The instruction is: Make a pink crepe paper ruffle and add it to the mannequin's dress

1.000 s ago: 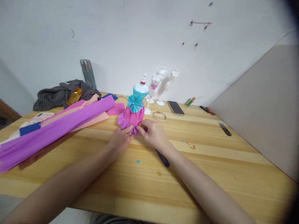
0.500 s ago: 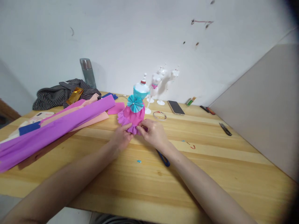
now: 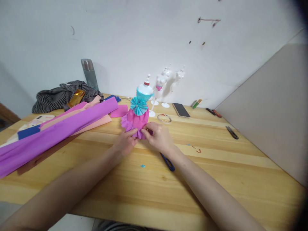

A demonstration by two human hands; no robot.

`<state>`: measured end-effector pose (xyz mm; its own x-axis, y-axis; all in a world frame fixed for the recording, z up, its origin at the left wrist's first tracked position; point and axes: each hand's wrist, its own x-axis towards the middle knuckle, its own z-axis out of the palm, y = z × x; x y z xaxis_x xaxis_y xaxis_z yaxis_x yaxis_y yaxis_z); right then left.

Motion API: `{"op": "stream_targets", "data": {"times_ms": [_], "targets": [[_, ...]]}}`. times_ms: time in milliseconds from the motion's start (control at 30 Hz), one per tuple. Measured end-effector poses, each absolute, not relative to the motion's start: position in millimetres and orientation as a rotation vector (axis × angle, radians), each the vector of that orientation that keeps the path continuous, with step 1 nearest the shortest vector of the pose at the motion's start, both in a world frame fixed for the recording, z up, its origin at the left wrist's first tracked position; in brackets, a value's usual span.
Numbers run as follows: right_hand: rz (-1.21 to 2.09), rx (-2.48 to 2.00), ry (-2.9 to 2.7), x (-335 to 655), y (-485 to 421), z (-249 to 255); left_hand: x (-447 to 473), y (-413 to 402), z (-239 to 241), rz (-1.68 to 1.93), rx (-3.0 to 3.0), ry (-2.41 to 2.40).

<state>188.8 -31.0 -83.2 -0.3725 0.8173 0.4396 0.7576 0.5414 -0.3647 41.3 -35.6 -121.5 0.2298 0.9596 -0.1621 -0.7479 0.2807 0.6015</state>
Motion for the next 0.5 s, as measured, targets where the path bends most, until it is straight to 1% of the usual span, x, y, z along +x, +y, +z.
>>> {"op": "stream_targets", "data": {"times_ms": [267, 500], "targets": [[0.12, -1.228, -2.216, 193.7, -27.9, -80.6, 40.5, -32.7, -125.0, 1.253, 0.509, 0.561], [0.11, -1.287, -2.212, 197.3, -27.7, -79.0, 39.4, -27.3, -129.4, 1.277, 0.512, 0.519]]}}
